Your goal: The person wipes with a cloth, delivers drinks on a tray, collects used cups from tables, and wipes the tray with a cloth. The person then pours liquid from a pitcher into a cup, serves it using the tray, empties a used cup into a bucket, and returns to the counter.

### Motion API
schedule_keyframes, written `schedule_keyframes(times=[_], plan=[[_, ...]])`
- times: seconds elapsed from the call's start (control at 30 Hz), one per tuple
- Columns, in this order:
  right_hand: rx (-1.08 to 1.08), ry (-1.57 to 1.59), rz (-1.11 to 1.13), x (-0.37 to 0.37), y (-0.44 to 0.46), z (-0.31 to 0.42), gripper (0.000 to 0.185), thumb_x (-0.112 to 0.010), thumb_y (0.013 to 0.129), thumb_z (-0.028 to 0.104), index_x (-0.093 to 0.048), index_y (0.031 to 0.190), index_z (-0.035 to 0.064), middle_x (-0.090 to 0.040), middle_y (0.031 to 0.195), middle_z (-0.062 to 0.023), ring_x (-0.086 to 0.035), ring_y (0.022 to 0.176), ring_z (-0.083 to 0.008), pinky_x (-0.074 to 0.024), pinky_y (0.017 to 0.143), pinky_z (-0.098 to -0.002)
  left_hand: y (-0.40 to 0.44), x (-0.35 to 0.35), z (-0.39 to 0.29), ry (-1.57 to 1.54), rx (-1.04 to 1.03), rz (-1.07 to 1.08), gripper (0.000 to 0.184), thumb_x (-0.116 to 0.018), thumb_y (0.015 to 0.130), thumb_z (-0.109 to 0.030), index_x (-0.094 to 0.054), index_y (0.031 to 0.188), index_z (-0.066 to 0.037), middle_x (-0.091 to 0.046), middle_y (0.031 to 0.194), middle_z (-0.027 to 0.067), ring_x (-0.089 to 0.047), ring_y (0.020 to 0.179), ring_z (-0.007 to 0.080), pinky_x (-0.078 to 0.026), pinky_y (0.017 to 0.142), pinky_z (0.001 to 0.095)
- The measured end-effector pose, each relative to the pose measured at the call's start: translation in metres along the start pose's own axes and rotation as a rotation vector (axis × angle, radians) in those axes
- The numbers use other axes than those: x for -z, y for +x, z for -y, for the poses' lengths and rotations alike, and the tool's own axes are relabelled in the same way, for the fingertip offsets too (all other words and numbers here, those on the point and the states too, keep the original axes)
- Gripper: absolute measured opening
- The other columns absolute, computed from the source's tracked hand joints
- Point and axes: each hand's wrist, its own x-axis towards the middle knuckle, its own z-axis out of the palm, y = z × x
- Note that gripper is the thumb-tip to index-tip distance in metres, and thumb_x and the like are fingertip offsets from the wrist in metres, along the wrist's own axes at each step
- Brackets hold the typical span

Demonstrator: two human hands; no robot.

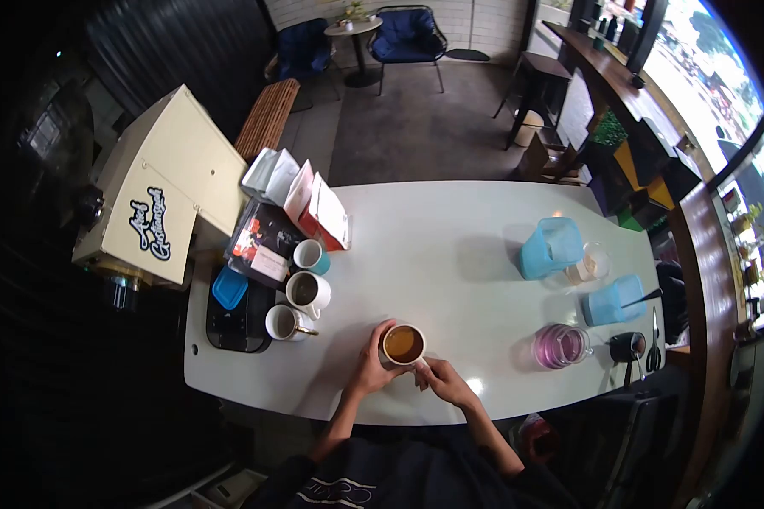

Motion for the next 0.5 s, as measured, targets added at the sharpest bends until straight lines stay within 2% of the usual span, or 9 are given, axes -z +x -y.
schedule_keyframes(times=[0.1, 0.13, 0.23, 0.43, 0.5], plan=[[0.012, -0.076, 0.123, 0.008, 0.013, 0.001, 0.043, -0.043, 0.103, 0.037, -0.055, 0.083, 0.0011, -0.056, 0.069, -0.0036, -0.055, 0.067, -0.0121, -0.0472, 0.065, -0.0285, -0.005, 0.004, -0.004, 0.024, 0.07, -0.045, 0.085, -0.087, 0.062, -0.008, -0.041, 0.133, -0.005, -0.057, 0.127, 0.0166, -0.055, 0.12, 0.0328, -0.046, 0.099, 0.0414], [0.013, -0.076, 0.158, 0.008, 0.017, 0.003, 0.043, -0.043, 0.103, 0.037, -0.055, 0.083, 0.0009, -0.055, 0.069, -0.0035, -0.055, 0.067, -0.0121, -0.0473, 0.065, -0.0287, -0.008, 0.006, 0.001, 0.049, 0.055, -0.084, 0.079, -0.086, 0.064, -0.006, -0.042, 0.129, -0.004, -0.057, 0.126, 0.017, -0.056, 0.119, 0.0332, -0.046, 0.098, 0.0421], [0.034, -0.078, 0.219, 0.0, 0.034, 0.003, 0.043, -0.043, 0.103, 0.037, -0.055, 0.083, 0.0006, -0.055, 0.068, -0.0034, -0.055, 0.066, -0.0121, -0.0474, 0.065, -0.0289, -0.016, 0.015, 0.002, 0.048, 0.051, -0.188, 0.078, -0.085, 0.064, -0.006, -0.042, 0.128, -0.004, -0.057, 0.126, 0.0176, -0.056, 0.118, 0.0335, -0.046, 0.098, 0.0422], [0.048, -0.086, 0.325, -0.036, 0.054, 0.01, 0.044, -0.041, 0.104, 0.037, -0.059, 0.088, -0.0004, -0.055, 0.068, -0.003, -0.053, 0.063, -0.011, -0.0466, 0.062, -0.0278, -0.05, 0.045, 0.016, 0.06, 0.1, -0.318, 0.078, -0.088, 0.064, -0.01, -0.042, 0.126, -0.002, -0.055, 0.126, 0.0179, -0.056, 0.116, 0.0307, -0.046, 0.098, 0.0415], [0.075, -0.074, 0.347, -0.044, 0.054, 0.009, 0.044, -0.041, 0.104, 0.037, -0.06, 0.091, -0.0008, -0.054, 0.067, -0.0027, -0.052, 0.062, -0.0106, -0.0462, 0.061, -0.0274, -0.064, 0.058, 0.026, 0.05, 0.048, -0.332, 0.08, -0.089, 0.062, -0.01, -0.041, 0.127, -0.002, -0.055, 0.125, 0.0172, -0.056, 0.116, 0.0293, -0.045, 0.098, 0.0405]])
